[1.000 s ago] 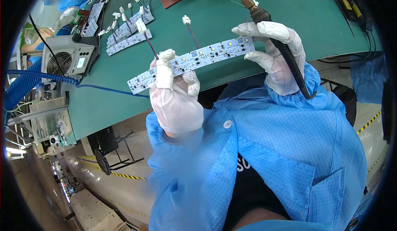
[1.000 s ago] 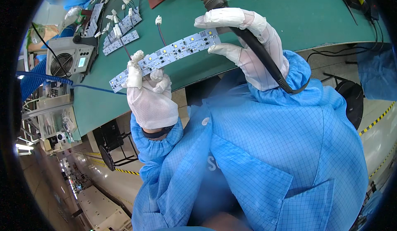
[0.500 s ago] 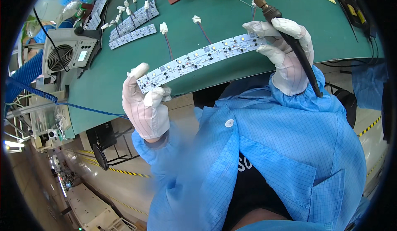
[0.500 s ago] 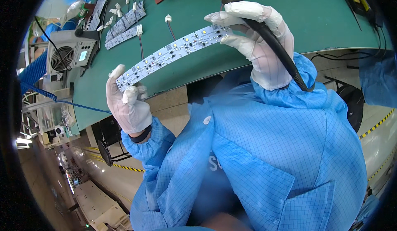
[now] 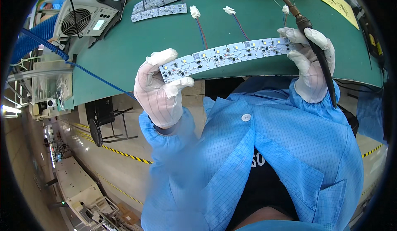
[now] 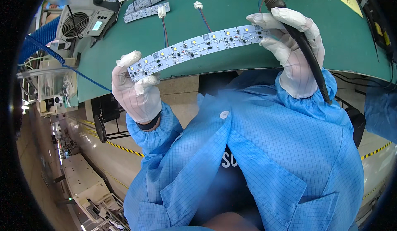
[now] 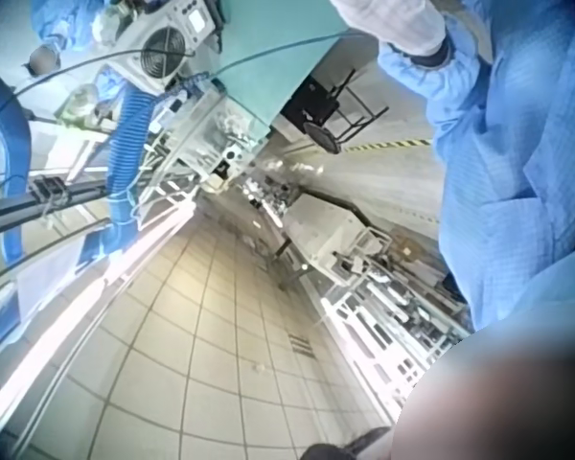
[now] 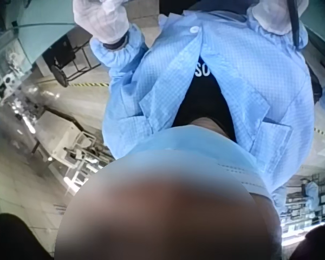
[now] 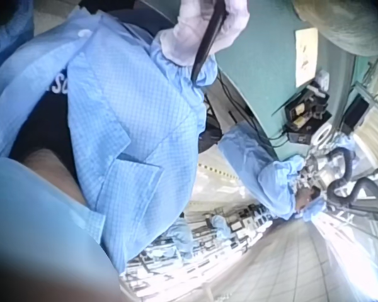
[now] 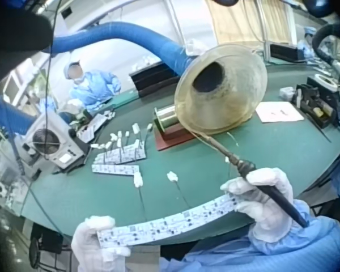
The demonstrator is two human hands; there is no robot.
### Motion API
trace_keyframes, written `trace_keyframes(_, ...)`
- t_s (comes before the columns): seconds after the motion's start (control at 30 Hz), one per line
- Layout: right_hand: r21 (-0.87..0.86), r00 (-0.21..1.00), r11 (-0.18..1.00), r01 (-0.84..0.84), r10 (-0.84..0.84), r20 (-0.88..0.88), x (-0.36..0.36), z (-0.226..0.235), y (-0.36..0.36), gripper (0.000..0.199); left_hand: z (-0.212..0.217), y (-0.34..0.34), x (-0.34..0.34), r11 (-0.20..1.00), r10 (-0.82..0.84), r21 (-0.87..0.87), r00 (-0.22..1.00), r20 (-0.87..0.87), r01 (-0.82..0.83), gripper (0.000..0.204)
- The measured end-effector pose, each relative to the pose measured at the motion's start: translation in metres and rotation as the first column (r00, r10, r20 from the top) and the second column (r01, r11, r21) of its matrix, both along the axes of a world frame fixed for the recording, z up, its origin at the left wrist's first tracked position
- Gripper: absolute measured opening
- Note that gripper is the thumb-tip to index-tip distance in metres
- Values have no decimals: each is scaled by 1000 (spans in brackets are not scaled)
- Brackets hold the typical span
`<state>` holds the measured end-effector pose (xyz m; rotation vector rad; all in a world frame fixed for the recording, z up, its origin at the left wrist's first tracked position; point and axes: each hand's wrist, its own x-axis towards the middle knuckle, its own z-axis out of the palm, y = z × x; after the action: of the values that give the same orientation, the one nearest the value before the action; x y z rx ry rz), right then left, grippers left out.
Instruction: Soldering electronic components onto a printed circuit board using a soldering iron.
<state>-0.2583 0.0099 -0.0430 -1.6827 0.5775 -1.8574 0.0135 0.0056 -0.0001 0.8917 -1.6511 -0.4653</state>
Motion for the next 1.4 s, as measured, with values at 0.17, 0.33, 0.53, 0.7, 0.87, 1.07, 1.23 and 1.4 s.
trace_keyframes(0.17, 31, 1000, 1000, -6, 6, -8, 1, -1, 1, 40, 1, 3, 3, 999, 20, 26, 1000, 16, -20, 62)
trace_keyframes(0.33, 42, 1000, 999, -10, 10, 3, 2, 3, 2, 40, 3, 1, 4, 1000, -1, 4, 1000, 24, 1, 61)
trace_keyframes(0.53, 56, 1000, 998, -10, 11, -21, 3, 3, 3, 40, 2, 4, 7, 999, -20, 46, 1000, -17, 20, 61)
trace_keyframes(0.7, 94, 1000, 996, -4, 7, -24, 0, 2, 4, 40, 2, 4, 7, 997, -46, 60, 998, -33, 48, 62)
trace_keyframes(0.87, 104, 1000, 995, 6, -4, -27, -1, 0, 3, 38, 6, 7, 5, 996, 4, 94, 1000, -5, -4, 67)
trace_keyframes(1.07, 196, 990, 975, 109, -89, -109, 1, 5, 8, 28, 7, 9, 10, 979, 103, 165, 989, 103, -119, 65)
trace_keyframes(1.23, 264, 996, 960, 92, -84, -41, 3, 8, 10, 24, 4, 7, 12, 987, 116, 97, 982, 149, -131, 66)
trace_keyframes(1.4, 229, 989, 963, 141, -126, -78, 6, 9, 9, 24, 3, 7, 11, 992, 105, 56, 984, 147, -114, 61)
